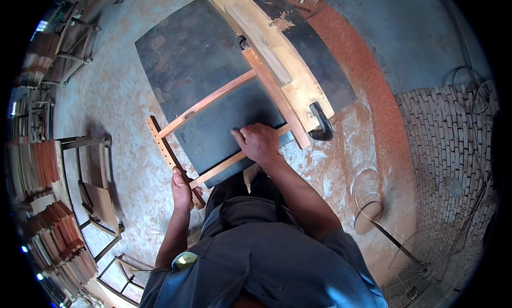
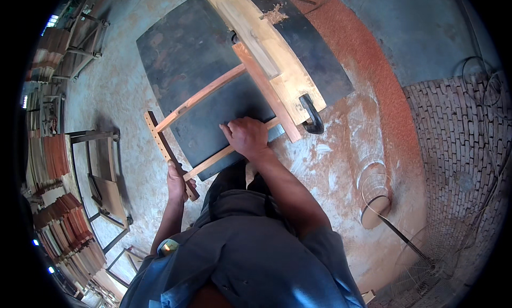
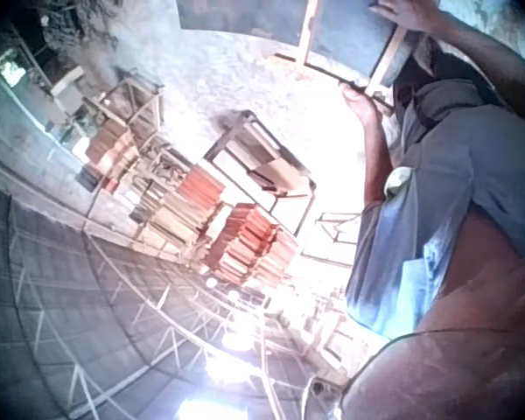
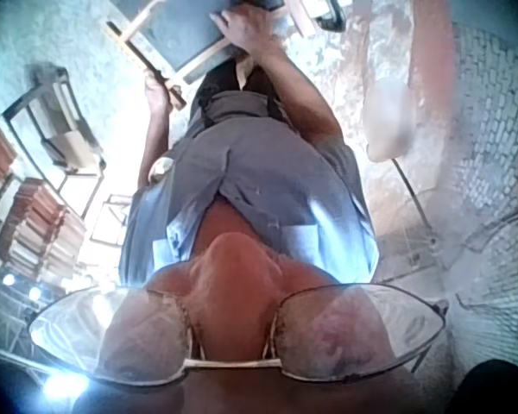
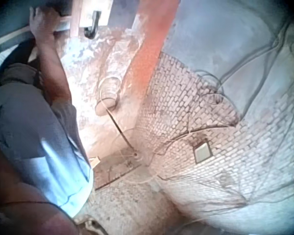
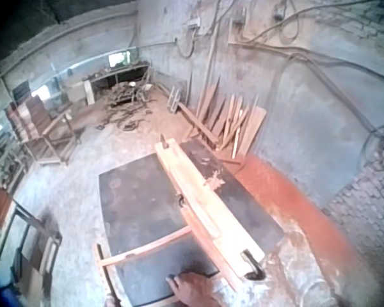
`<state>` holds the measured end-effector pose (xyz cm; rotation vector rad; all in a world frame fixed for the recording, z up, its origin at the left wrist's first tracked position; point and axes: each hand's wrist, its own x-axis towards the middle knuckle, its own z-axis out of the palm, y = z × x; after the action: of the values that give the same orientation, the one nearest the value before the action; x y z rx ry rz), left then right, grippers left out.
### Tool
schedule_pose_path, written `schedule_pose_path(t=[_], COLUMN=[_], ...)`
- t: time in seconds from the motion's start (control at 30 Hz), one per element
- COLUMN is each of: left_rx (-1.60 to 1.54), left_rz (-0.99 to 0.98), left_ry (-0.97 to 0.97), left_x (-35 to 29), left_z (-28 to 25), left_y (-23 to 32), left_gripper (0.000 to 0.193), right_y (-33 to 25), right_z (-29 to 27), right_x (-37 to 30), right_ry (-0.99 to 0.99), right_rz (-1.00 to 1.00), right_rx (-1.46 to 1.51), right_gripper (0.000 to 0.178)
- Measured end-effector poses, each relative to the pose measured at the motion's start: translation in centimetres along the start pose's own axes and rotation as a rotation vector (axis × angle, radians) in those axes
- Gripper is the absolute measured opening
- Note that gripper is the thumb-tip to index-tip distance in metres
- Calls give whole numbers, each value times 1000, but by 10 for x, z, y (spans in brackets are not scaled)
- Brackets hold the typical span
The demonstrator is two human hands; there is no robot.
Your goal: The person assembles a wooden chair frame by hand, aligning pre-drilled wooden components and inserting dowels and screws to join the parts. The person repeatedly reorients the frame to access different joints and tightens fasteners to secure the structure.
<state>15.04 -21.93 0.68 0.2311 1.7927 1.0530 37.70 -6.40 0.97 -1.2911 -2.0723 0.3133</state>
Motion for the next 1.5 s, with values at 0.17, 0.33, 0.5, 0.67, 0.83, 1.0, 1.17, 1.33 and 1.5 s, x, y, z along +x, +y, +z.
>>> schedule_pose_path(t=[0.17,0.33,0.5,0.67,0.83,1.0,1.17,1.33,1.5], left_rx=[18,20,15,33,23,12,2,-7,-26], left_rz=[10,0,-6,-19,-12,2,18,4,-10], left_ry=[2,2,-2,29,20,9,16,15,16], left_x=[12,22,32,43,52,60,79,93,111], left_z=[-3,-1,-3,-4,0,2,0,2,0], left_y=[3,18,26,31,45,60,69,83,98], left_gripper=[63,64,63,62,62,60,59,61,64], right_y=[1,-1,-2,-2,0,2,1,2,0], right_z=[7,11,15,21,30,42,51,61,70], right_x=[10,25,35,45,57,71,87,105,125], right_ry=[9,-6,-38,-63,-55,-8,33,14,-34], right_rz=[-3,17,21,39,46,31,15,35,55], right_rx=[-2,-18,-39,-55,-32,-41,-8,-11,-38], right_gripper=[37,37,37,37,37,37,39,41,38])
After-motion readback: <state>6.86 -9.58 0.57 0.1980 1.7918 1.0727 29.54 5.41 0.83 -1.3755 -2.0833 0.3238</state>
